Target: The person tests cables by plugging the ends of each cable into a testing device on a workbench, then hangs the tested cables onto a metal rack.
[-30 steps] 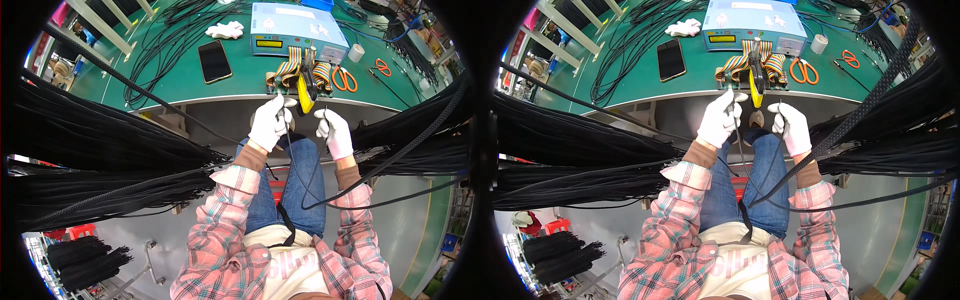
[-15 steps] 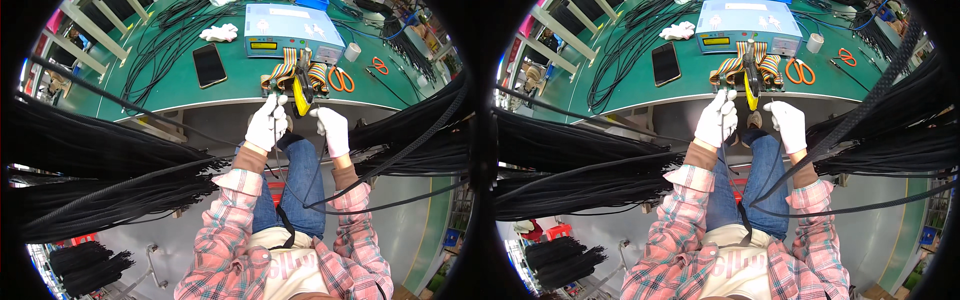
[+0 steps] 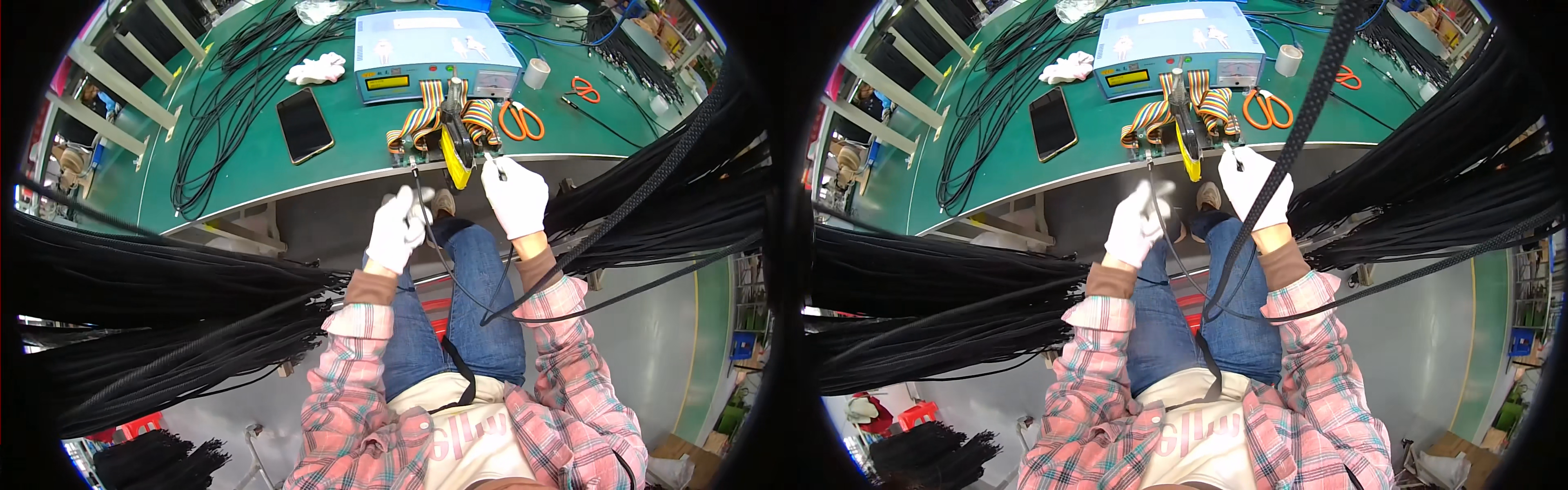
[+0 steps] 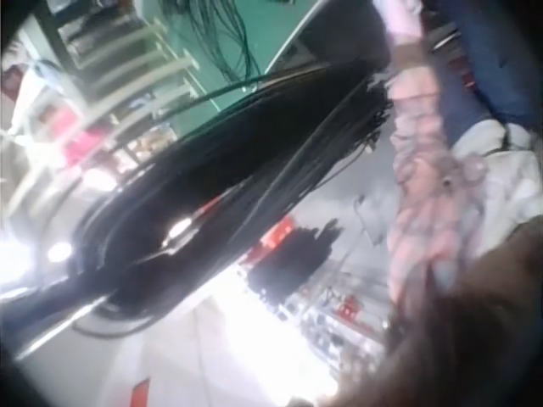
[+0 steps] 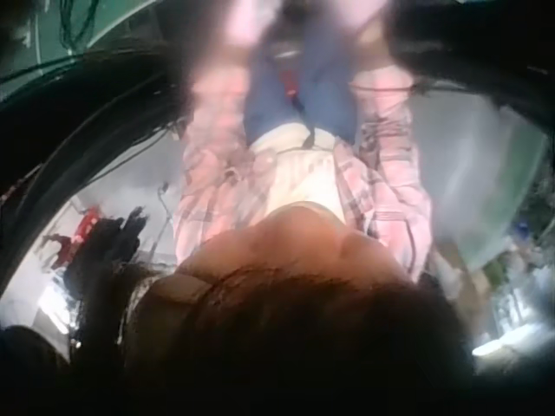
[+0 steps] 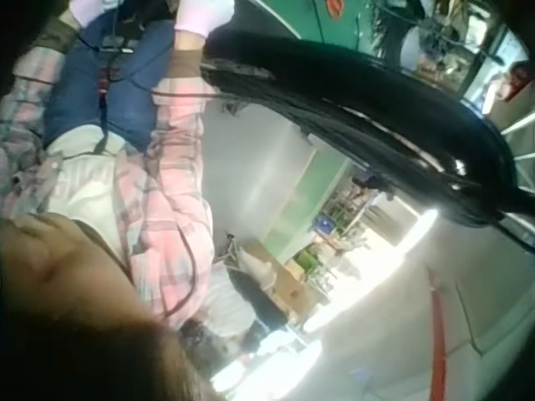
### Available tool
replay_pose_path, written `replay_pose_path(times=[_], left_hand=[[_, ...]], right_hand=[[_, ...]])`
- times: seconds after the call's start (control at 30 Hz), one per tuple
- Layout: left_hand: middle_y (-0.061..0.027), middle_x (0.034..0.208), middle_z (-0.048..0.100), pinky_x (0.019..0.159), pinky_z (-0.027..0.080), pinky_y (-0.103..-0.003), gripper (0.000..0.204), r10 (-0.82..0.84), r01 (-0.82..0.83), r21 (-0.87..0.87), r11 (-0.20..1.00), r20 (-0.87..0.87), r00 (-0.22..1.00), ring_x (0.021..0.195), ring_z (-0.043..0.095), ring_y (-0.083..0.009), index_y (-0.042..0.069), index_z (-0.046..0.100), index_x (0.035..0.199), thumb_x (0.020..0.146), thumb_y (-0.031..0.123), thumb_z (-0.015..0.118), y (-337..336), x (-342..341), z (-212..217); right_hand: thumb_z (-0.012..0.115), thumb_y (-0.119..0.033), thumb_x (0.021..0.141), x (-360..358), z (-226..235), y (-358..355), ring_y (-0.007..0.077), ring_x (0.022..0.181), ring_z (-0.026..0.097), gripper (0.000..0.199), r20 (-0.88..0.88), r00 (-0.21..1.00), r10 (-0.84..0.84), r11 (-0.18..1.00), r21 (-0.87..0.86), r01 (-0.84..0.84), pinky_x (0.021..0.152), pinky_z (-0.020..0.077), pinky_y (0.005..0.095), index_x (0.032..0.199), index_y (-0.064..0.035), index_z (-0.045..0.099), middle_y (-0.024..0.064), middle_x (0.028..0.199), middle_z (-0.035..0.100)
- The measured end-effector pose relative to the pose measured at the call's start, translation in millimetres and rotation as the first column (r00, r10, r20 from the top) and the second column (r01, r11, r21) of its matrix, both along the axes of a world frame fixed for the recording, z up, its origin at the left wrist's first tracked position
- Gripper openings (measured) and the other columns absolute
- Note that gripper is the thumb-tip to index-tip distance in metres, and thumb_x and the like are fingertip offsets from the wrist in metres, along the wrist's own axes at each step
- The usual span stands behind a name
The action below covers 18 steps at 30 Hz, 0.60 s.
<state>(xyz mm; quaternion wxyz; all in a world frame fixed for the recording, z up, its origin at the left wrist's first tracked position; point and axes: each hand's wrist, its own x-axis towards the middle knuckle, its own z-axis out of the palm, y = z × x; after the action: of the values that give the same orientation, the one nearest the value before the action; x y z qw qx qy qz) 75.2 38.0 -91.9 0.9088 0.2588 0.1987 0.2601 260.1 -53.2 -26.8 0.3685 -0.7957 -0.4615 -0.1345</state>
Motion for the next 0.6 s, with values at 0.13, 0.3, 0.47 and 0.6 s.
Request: replay_pose_path(times=[0.13, 0.3, 0.47, 0.6], left_hand=[[-0.0077, 0.067, 0.062, 0.036, 0.028, -0.025, 0.035, -0.026, 0.186, 0.348, 0.919, -0.417, 0.909, 0.039, 0.037, -0.0094, -0.002, 0.066, 0.106, 0.097, 0.028, 0.051, -42, -19, -32], [-0.0079, 0.073, 0.066, 0.051, 0.042, -0.028, 0.029, -0.213, 0.604, 0.692, 0.396, -0.571, 0.793, 0.053, 0.055, -0.0147, 0.002, 0.068, 0.095, 0.092, 0.028, 0.055, -94, -13, -62], [-0.0081, 0.074, 0.066, 0.051, 0.039, -0.024, 0.023, -0.557, 0.693, 0.354, 0.628, -0.418, 0.718, 0.057, 0.055, -0.0122, 0.006, 0.066, 0.097, 0.095, 0.026, 0.055, -136, -14, -46], [-0.0094, 0.080, 0.068, 0.056, 0.044, -0.026, 0.023, -0.537, 0.623, 0.341, 0.705, -0.318, 0.781, 0.062, 0.059, -0.0152, 0.004, 0.066, 0.100, 0.095, 0.022, 0.053, -161, -1, -32]], right_hand=[[0.060, -0.022, 0.083, -6, 4, 1, 0.0244, 0.048, 0.053, 0.019, -0.014, 0.998, -0.069, 0.998, -0.012, 0.069, 0.049, 0.0430, 0.0321, 0.074, -0.0068, 0.067, 0.0057, 0.063, 0.064], [0.058, -0.025, 0.083, -15, 2, 5, 0.0263, 0.049, 0.056, 0.022, 0.074, 0.975, -0.211, 0.973, -0.084, 0.217, 0.048, 0.0438, 0.0343, 0.073, -0.0081, 0.067, 0.0067, 0.063, 0.065], [0.057, -0.028, 0.084, -12, -8, 9, 0.0283, 0.050, 0.059, 0.025, 0.111, 0.962, -0.251, 0.954, -0.142, 0.265, 0.048, 0.0450, 0.0360, 0.073, -0.0079, 0.067, 0.0075, 0.064, 0.065], [0.057, -0.028, 0.084, -6, -16, 14, 0.0299, 0.051, 0.059, 0.024, 0.189, 0.961, -0.203, 0.951, -0.195, 0.239, 0.048, 0.0459, 0.0368, 0.076, -0.0086, 0.068, 0.0067, 0.067, 0.067]])
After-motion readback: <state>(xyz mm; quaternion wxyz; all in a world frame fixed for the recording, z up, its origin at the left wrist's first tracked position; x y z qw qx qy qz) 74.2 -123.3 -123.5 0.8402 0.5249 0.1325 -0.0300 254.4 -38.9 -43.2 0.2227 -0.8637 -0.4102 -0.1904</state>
